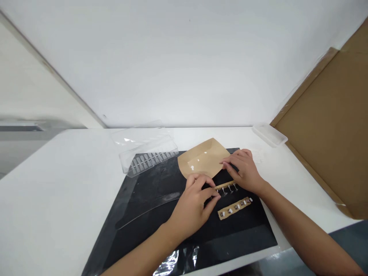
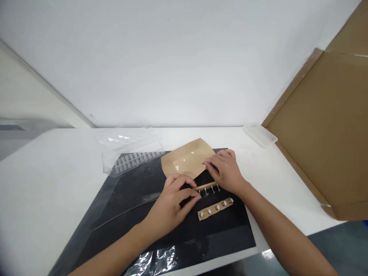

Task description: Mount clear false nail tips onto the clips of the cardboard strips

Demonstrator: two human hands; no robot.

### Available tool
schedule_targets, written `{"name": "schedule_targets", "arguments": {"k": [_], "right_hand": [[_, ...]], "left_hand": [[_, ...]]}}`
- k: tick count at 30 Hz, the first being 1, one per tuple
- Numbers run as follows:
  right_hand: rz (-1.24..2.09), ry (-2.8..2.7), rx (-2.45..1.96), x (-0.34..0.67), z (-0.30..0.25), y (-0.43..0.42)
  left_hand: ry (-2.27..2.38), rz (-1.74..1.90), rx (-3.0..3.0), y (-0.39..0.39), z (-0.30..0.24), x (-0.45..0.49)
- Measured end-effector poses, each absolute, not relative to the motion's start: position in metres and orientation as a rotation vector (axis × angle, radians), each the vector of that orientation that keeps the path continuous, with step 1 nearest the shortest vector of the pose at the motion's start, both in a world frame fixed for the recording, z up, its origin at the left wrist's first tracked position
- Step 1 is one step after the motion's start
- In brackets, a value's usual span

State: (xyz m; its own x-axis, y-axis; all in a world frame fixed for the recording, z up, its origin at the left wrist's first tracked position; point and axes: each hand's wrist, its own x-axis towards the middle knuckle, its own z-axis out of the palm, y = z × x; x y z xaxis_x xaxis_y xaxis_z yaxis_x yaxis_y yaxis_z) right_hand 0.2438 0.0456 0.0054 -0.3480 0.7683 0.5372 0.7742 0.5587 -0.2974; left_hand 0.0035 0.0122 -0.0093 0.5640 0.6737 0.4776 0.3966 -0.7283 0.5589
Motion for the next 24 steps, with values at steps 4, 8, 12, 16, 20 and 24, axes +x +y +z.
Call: {"name": "schedule_targets", "arguments": {"k": [4,8,12,16,20,24], "right_hand": [[-0.004,-2.164,-1.202,0.2432,0.0086,0.0417],[-0.02,-2.17,-1.186,0.2436,0.009,0.0399],[-0.016,-2.165,-1.177,0.2445,0.0091,0.0394],[-0.023,-2.148,-1.146,0.2458,0.0091,0.0401],[0.006,-2.161,-1.113,0.2475,0.009,0.0406],[0.04,-2.197,-1.083,0.2474,0.0108,0.0389]], "left_hand": [[0.88,0.943,2.379,0.0121,-0.008,0.0036],[0.888,0.936,2.371,0.0129,-0.0069,0.0042],[0.904,0.962,2.378,0.0145,-0.0069,0.0041],[0.958,1.009,2.378,0.0165,-0.0084,0.0025],[1.04,1.085,2.331,0.0179,-0.0096,-0.0006],[1.048,1.108,2.347,0.0181,-0.0072,-0.0039]]}}
